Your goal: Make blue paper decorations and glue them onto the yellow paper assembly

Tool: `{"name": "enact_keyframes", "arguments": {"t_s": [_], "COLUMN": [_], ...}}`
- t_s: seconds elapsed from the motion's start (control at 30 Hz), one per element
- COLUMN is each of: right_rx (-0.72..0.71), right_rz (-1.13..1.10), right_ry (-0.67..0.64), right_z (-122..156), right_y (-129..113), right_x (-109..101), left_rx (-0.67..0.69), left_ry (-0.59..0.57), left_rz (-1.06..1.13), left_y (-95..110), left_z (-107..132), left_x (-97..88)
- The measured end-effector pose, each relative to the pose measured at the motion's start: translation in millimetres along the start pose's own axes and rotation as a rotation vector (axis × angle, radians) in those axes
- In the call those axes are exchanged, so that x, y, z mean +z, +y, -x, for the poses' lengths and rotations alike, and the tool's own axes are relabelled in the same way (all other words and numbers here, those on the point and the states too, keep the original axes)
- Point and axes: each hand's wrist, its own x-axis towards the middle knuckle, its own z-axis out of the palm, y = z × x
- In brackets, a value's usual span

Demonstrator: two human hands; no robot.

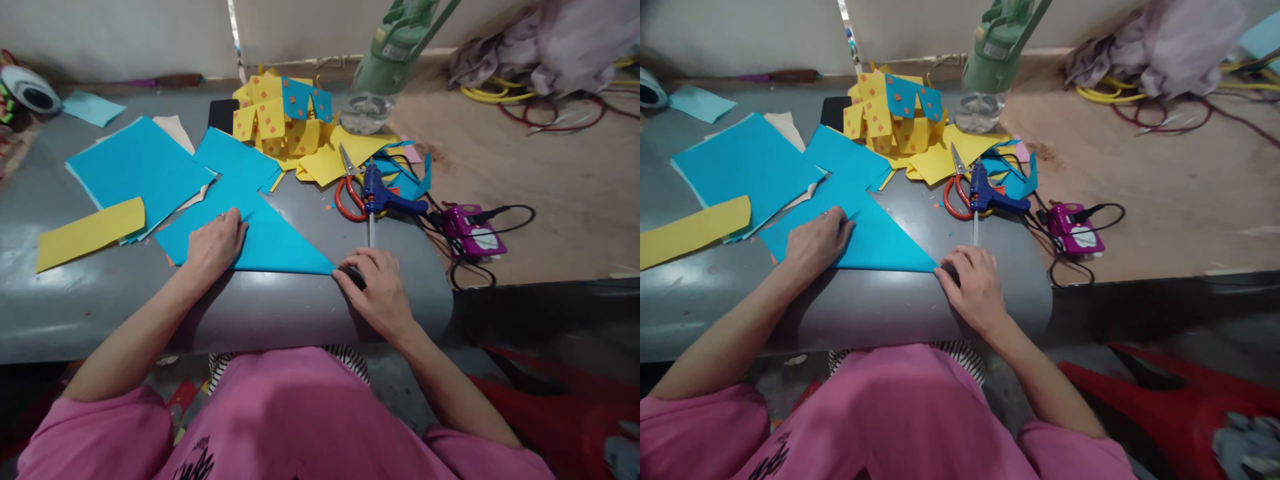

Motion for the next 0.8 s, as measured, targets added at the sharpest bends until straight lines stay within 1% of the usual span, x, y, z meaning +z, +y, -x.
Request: {"name": "enact_keyframes", "arguments": {"t_s": [0.07,0.1,0.17,0.23,0.3,0.4,0.47,0.57,0.67,0.8], "right_rx": [-0.045,-0.063,-0.086,-0.106,-0.128,-0.196,-0.262,-0.318,-0.315,-0.298], "right_rz": [-0.041,-0.054,-0.059,-0.047,-0.012,0.087,0.136,0.135,0.101,0.095], "right_ry": [0.036,0.042,0.033,0.034,0.072,0.119,0.081,-0.027,-0.074,-0.077], "right_z": [3,5,9,12,12,6,-1,-11,-12,-6], "right_y": [0,0,1,1,-1,-9,-16,-23,-25,-25], "right_x": [0,0,-1,-2,-2,-3,-2,4,10,15], "left_rx": [0.039,0.083,0.205,0.331,0.417,0.489,0.510,0.522,0.524,0.504], "left_ry": [0.071,0.119,0.209,0.244,0.210,0.122,0.090,0.086,0.086,0.073], "left_rz": [0.002,0.002,-0.006,-0.019,-0.032,-0.071,-0.106,-0.131,-0.108,-0.065], "left_y": [-1,-2,-3,-4,-4,-3,-3,-4,-5,-4], "left_z": [0,0,-1,-3,-5,-7,-7,-7,-8,-8], "left_x": [3.8,5.5,8.2,9.1,8.3,5.5,4.0,3.5,3.1,-1.0]}}
